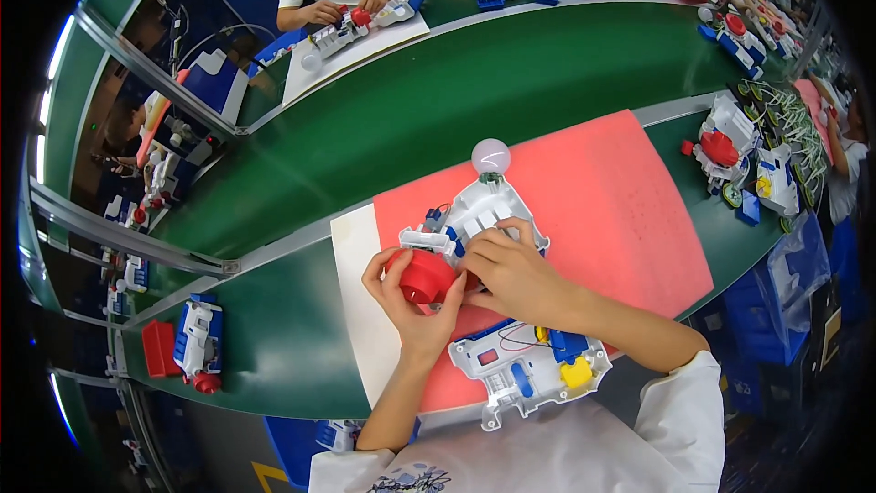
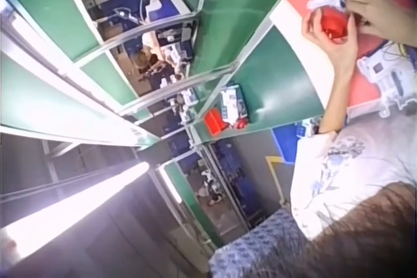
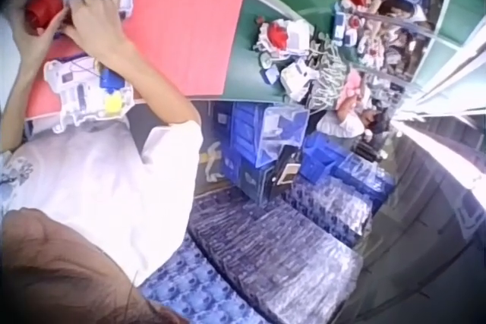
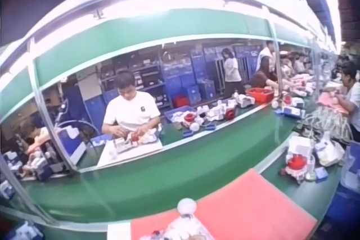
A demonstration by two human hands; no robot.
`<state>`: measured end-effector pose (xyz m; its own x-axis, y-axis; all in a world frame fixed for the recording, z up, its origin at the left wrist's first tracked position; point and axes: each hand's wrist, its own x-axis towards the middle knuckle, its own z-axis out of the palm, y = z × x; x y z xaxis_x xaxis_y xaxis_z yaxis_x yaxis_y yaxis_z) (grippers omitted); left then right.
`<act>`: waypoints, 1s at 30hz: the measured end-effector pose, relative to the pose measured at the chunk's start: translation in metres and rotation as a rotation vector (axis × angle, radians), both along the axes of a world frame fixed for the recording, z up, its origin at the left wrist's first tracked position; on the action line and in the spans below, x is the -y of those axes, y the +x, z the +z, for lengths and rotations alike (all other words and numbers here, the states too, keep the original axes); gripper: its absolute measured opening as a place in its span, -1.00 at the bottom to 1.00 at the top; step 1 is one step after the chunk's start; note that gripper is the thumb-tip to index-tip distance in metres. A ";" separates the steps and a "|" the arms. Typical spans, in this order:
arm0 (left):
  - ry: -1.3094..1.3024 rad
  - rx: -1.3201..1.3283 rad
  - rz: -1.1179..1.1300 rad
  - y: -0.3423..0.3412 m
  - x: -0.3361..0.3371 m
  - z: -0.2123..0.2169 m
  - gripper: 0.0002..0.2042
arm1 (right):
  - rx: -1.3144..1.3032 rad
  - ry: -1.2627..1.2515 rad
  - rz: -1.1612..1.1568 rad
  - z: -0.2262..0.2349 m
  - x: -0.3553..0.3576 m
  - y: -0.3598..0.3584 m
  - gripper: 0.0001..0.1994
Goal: Assembling the plastic components, wiring, and light bulb of a toy device on an assembly line.
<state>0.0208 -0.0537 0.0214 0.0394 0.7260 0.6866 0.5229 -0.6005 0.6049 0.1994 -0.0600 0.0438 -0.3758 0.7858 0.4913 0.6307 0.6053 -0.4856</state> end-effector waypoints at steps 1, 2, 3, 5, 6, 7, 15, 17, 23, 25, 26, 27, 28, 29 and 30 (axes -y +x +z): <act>-0.018 0.015 0.011 0.002 0.002 0.001 -0.25 | -0.002 -0.001 -0.003 -0.001 0.000 0.000 -0.85; -0.019 0.012 0.007 0.003 0.003 0.001 -0.25 | -0.009 -0.004 -0.011 -0.003 0.000 0.000 -0.84; -0.043 0.035 0.023 0.005 0.004 0.001 -0.25 | -0.017 -0.006 -0.021 -0.003 0.000 0.001 -0.82; -0.060 0.049 0.048 0.007 0.004 0.002 -0.25 | 0.075 0.045 -0.095 -0.004 0.003 -0.006 -0.81; -0.069 0.058 0.058 0.011 0.005 0.002 -0.26 | 0.172 0.092 -0.173 -0.003 0.005 -0.008 -0.81; -0.080 0.067 0.068 0.011 0.006 0.002 -0.27 | 0.166 0.092 -0.172 0.001 0.006 -0.010 -0.81; -0.449 0.848 -0.062 -0.012 -0.023 0.008 -0.52 | -0.014 -0.191 0.104 0.028 -0.010 0.022 -0.53; -0.477 0.889 -0.114 -0.019 -0.028 0.004 -0.51 | -0.009 -0.163 0.083 0.034 -0.025 0.024 -0.32; -0.390 1.089 -0.286 -0.027 -0.042 -0.013 -0.66 | 0.046 -0.367 0.301 0.027 -0.070 0.006 0.10; -0.410 0.938 -0.253 -0.028 -0.045 -0.011 -0.67 | 0.056 -0.452 0.388 0.026 -0.079 0.005 -0.13; -0.431 0.782 -0.221 -0.029 -0.046 -0.008 -0.68 | 0.060 -0.457 0.395 0.024 -0.081 0.004 -0.13; -0.386 0.797 -0.244 -0.025 -0.047 -0.006 -0.71 | -0.009 -0.476 0.393 0.022 -0.081 0.004 -0.22; -0.387 0.804 -0.240 -0.026 -0.050 -0.006 -0.71 | -0.077 -0.493 0.387 0.022 -0.081 0.005 -0.30; -0.496 0.874 -0.234 -0.028 -0.053 -0.008 -0.69 | -0.121 -0.466 0.373 0.020 -0.081 0.005 -0.37; -0.605 0.944 -0.227 -0.032 -0.055 -0.010 -0.68 | -0.113 -0.470 0.375 0.017 -0.082 0.006 -0.37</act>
